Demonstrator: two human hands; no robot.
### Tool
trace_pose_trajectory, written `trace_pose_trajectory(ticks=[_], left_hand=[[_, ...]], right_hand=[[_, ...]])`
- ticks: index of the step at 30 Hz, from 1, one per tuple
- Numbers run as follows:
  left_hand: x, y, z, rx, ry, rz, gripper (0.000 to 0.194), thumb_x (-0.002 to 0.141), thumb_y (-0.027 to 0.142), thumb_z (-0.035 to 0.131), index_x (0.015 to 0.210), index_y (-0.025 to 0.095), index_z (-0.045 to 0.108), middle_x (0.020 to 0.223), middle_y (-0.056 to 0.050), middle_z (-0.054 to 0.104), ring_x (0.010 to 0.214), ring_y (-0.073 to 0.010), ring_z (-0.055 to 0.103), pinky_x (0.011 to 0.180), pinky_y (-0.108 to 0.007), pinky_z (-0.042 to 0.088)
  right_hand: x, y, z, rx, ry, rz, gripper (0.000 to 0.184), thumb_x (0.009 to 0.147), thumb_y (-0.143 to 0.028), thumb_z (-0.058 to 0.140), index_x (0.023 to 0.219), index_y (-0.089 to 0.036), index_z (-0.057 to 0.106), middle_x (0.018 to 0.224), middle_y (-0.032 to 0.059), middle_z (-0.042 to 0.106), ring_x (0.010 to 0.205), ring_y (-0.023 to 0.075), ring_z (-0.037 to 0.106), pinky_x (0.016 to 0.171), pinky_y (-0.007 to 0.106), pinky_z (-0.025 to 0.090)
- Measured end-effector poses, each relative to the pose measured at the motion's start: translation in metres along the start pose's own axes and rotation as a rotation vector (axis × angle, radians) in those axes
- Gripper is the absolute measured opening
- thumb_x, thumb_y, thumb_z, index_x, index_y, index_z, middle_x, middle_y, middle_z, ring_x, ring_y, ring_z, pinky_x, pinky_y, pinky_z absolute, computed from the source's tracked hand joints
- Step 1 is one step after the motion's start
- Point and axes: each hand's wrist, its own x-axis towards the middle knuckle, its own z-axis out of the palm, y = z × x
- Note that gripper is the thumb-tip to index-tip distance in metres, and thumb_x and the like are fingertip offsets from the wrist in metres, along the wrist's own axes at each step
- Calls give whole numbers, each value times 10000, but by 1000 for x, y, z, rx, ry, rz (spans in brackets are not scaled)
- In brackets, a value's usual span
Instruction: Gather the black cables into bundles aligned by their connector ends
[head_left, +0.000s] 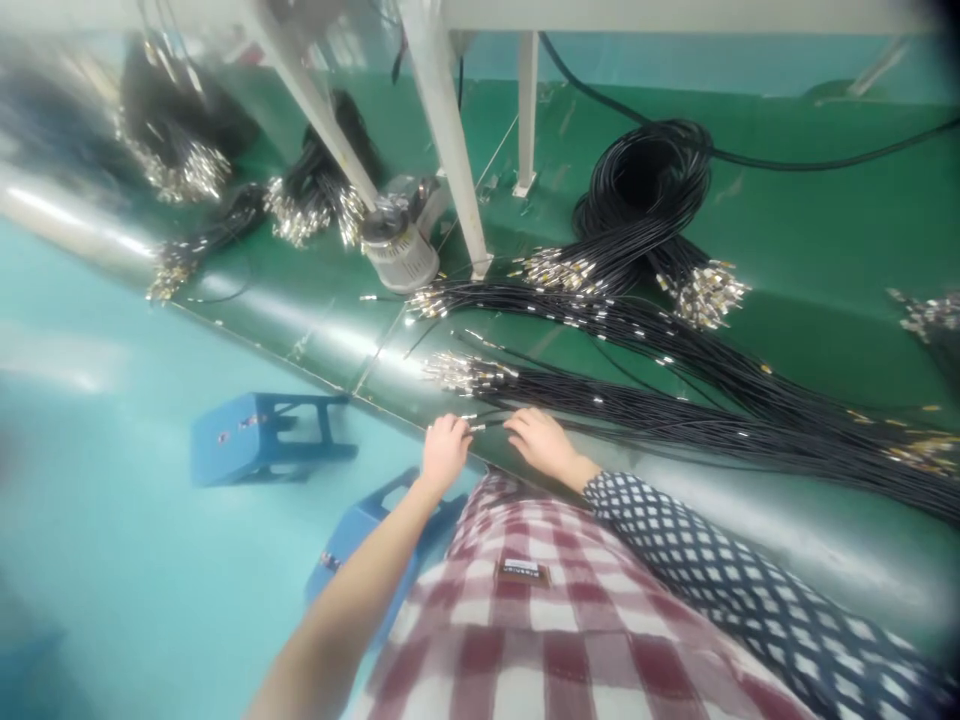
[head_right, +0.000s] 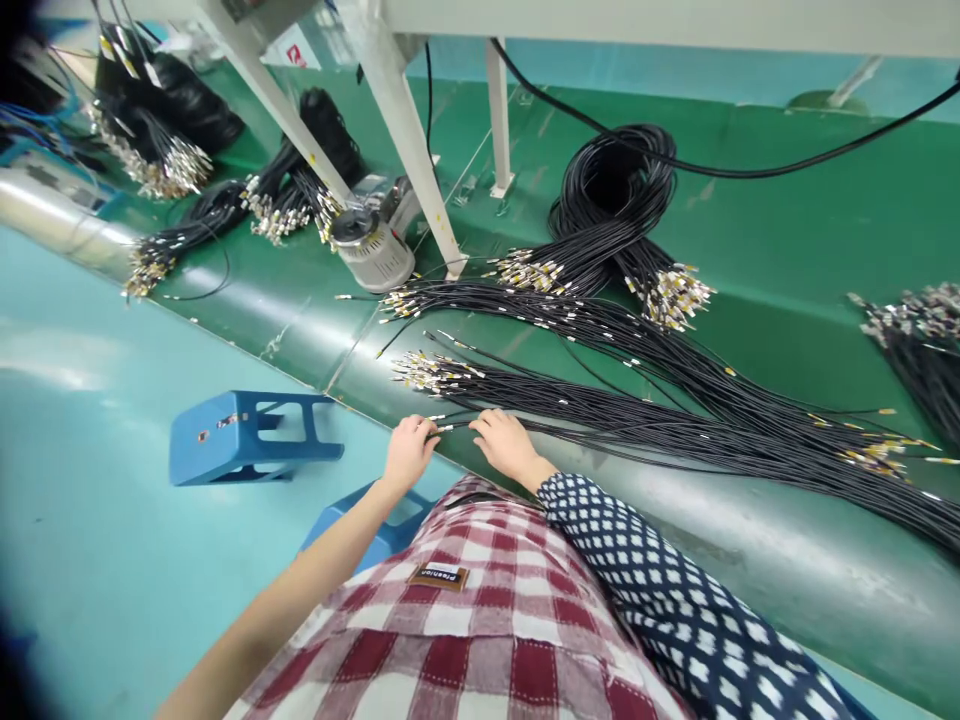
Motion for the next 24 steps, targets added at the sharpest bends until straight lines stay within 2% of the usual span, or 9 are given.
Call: trace_pose_trajectory(ticks=[2,5,7,10,13,16,19,22,24], left_hand=[[1,3,0,-73,-43,19,89,838,210,518,768,200,571,863,-89,585,907,-255,545,862,-433,435],[-8,5,-9,-218,-82,22,98,848,210,504,754,197,529,767,-52,591,791,-217,584,784,-386,477],[-20,12,-19,-321,-105,20,91,878,230,476,807,197,521,736,-24,604,710,-178,609,720,-336,499],[-39,37,-40,-565,-63,2,102,895,289,496,920,195,528,805,-24,640,725,-153,651,735,-305,516],[-50,70,-64,-1003,54,-121,221,825,306,628,998,188,555,821,-38,670,744,-172,672,774,-331,524],[-52,96,-84,-1279,8,-253,237,800,312,670,975,163,609,762,-46,691,710,-176,670,767,-349,530],[-51,110,-98,-1384,-60,-309,212,808,330,664,894,136,667,731,-54,685,674,-162,649,738,-335,524],[-50,119,-106,-1384,-9,-350,172,790,294,680,821,125,690,661,-37,655,598,-135,608,658,-292,498],[-49,124,-109,-1379,20,-384,139,777,257,684,787,119,697,613,-26,635,550,-122,580,613,-274,474]], right_hand=[[15,-6,6,-2,-15,1,95,885,-210,583,948,-185,650,978,99,636,956,257,554,834,402,452],[16,-12,0,18,-20,6,92,897,-203,569,839,-183,638,921,96,635,932,250,558,810,386,448],[9,-19,-16,47,-12,-5,89,905,-251,572,907,-187,634,1006,95,637,982,238,557,841,368,444],[-1,-37,-46,168,-40,-71,216,939,-351,528,1072,-203,612,1070,64,657,984,193,586,869,317,436],[-8,-59,-75,348,-102,-93,302,997,-368,393,957,-216,650,808,10,686,745,143,610,710,250,425],[-13,-78,-99,459,-107,-4,391,1000,-396,362,791,-205,632,601,-22,606,575,117,545,593,226,372],[-20,-85,-116,529,-138,72,410,990,-398,375,701,-193,582,549,-33,562,515,101,497,552,217,343],[-29,-79,-123,503,-159,59,384,984,-364,400,698,-190,589,572,-27,581,536,103,505,574,228,346],[-35,-70,-125,443,-133,17,343,978,-340,425,748,-195,634,670,-7,641,622,118,559,643,246,375]])
